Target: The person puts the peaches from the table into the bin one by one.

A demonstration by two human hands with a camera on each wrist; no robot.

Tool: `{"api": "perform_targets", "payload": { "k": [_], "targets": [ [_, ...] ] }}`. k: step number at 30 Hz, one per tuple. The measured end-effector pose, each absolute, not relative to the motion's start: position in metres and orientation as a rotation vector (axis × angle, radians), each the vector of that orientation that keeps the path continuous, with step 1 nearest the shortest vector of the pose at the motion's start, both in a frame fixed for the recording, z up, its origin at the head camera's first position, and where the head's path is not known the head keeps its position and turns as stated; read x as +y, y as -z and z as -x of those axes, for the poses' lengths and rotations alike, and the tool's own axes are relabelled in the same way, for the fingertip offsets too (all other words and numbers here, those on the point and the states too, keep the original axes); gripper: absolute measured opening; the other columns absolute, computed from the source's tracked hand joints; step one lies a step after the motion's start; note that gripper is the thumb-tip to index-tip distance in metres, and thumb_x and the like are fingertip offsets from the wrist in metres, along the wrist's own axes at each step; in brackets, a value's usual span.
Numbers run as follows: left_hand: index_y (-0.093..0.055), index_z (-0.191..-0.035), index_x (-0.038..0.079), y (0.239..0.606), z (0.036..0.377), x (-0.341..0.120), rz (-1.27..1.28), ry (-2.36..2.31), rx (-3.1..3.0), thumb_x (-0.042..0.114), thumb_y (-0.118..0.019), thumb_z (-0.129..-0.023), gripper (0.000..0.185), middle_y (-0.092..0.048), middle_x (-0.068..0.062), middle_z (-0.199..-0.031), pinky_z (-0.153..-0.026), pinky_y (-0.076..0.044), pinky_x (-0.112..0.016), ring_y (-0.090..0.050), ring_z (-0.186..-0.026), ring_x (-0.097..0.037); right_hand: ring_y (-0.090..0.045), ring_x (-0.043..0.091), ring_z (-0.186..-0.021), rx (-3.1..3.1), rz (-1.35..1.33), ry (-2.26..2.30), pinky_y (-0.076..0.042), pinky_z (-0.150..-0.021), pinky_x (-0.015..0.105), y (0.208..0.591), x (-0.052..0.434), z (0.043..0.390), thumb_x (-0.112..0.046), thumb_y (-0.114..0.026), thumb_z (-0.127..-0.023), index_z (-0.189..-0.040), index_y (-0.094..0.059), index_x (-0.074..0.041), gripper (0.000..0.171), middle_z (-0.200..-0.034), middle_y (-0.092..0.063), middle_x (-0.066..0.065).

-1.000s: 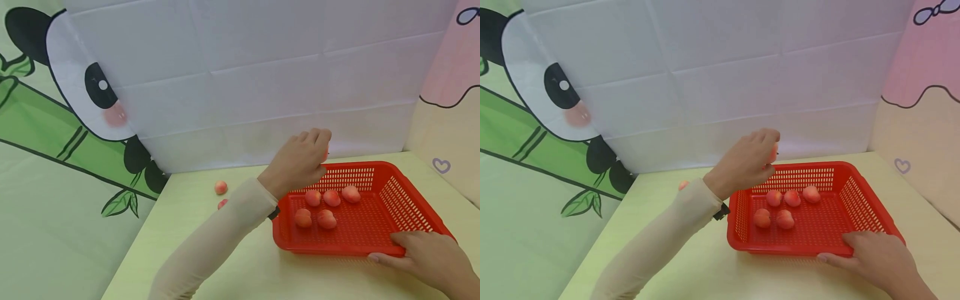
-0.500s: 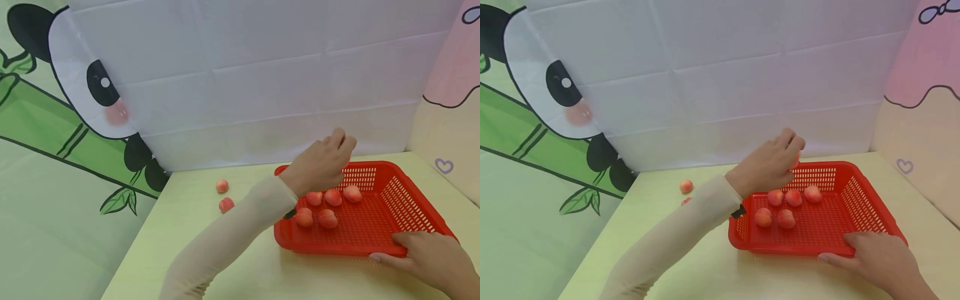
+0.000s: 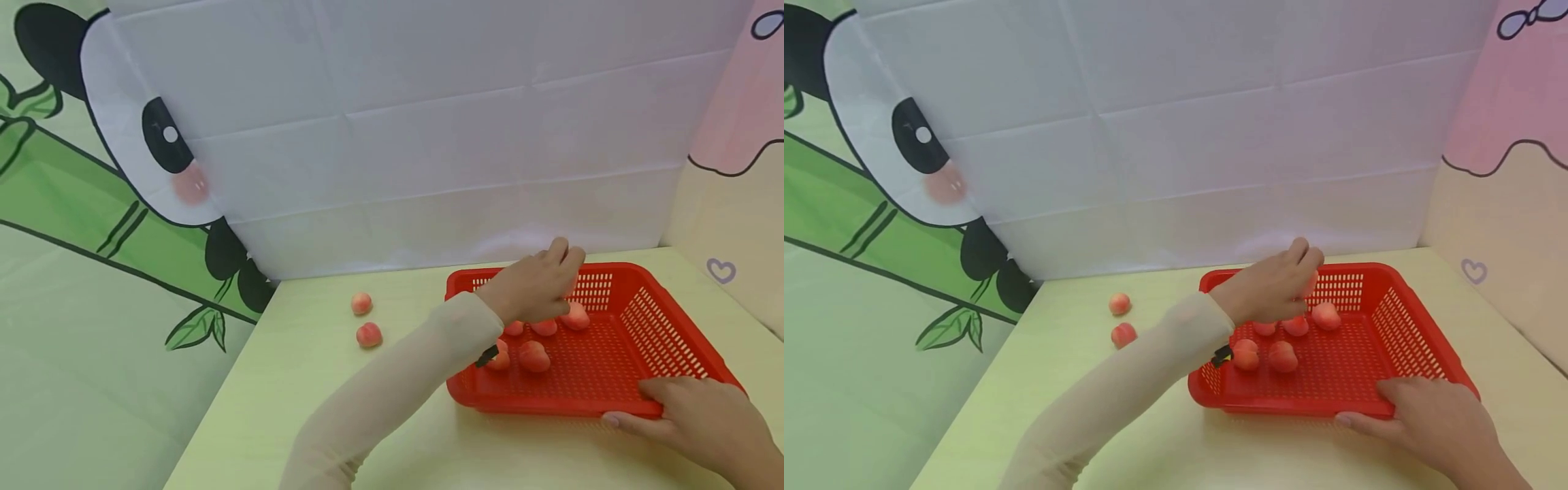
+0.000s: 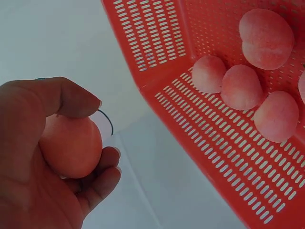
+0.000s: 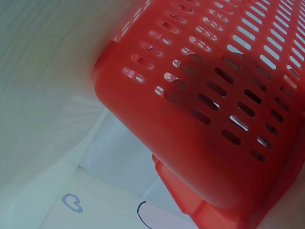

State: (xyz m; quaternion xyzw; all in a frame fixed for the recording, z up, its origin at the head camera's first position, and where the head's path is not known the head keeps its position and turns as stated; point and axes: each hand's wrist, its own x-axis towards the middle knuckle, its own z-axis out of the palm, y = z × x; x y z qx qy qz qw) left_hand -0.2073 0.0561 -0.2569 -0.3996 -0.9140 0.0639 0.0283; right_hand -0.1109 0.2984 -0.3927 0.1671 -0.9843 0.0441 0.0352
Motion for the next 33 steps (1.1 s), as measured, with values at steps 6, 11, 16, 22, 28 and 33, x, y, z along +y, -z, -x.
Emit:
{"api": "perform_targets", "payload": {
  "k": [6,11,16,22,28,33],
  "targets": [
    [-0.036,-0.141,0.01,0.272,0.212,0.063,1.175,-0.169,-2.922,0.025,-0.056,-0.108,0.041,-0.035,0.0,-0.122,-0.066,-0.039,-0.014,-0.045,-0.084,-0.01,-0.061,0.018,-0.066,-3.0,-0.521,-0.136,-0.047,-0.059,0.04,0.393,0.299,0.11,-0.078,-0.073,-0.083,-0.094,-0.079,-0.014,0.065,-0.073,-0.065,-0.006],
    [-0.033,-0.146,0.011,0.287,0.22,0.069,1.113,-0.098,-3.023,0.028,-0.058,-0.108,0.049,-0.037,0.001,-0.129,-0.062,-0.042,-0.014,-0.05,-0.084,-0.008,-0.059,0.017,-0.065,-3.018,-0.52,-0.132,-0.046,-0.058,0.039,0.393,0.298,0.11,-0.078,-0.072,-0.083,-0.093,-0.079,-0.015,0.064,-0.071,-0.062,-0.007],
    [-0.033,-0.143,0.014,0.298,0.224,0.073,1.074,-0.102,-3.083,0.034,-0.061,-0.108,0.049,-0.038,0.002,-0.134,-0.063,-0.044,-0.015,-0.052,-0.084,-0.008,-0.056,0.015,-0.064,-3.033,-0.518,-0.132,-0.044,-0.059,0.038,0.393,0.298,0.11,-0.078,-0.071,-0.085,-0.093,-0.078,-0.015,0.064,-0.068,-0.057,-0.008],
    [-0.037,-0.135,0.016,0.304,0.226,0.075,1.086,-0.218,-3.049,0.039,-0.061,-0.106,0.044,-0.043,0.004,-0.125,-0.073,-0.046,-0.017,-0.053,-0.089,-0.009,-0.059,0.017,-0.066,-3.031,-0.51,-0.132,-0.047,-0.06,0.04,0.392,0.298,0.11,-0.078,-0.072,-0.083,-0.096,-0.08,-0.013,0.067,-0.072,-0.064,-0.006],
    [-0.04,-0.148,0.02,0.309,0.227,0.078,1.107,-0.388,-2.992,0.047,-0.058,-0.107,0.053,-0.047,0.008,-0.134,-0.094,-0.046,-0.018,-0.05,-0.113,-0.006,-0.062,0.018,-0.068,-3.031,-0.508,-0.136,-0.049,-0.061,0.041,0.393,0.298,0.112,-0.078,-0.073,-0.083,-0.097,-0.08,-0.012,0.068,-0.077,-0.068,-0.003],
    [-0.043,-0.156,0.026,0.313,0.226,0.081,1.126,-0.485,-2.949,0.05,-0.058,-0.107,0.057,-0.043,0.01,-0.149,-0.105,-0.042,-0.019,-0.044,-0.13,-0.006,-0.06,0.017,-0.067,-3.042,-0.505,-0.132,-0.047,-0.06,0.04,0.393,0.298,0.111,-0.078,-0.072,-0.084,-0.097,-0.08,-0.012,0.068,-0.075,-0.066,-0.005]
  ]
}}
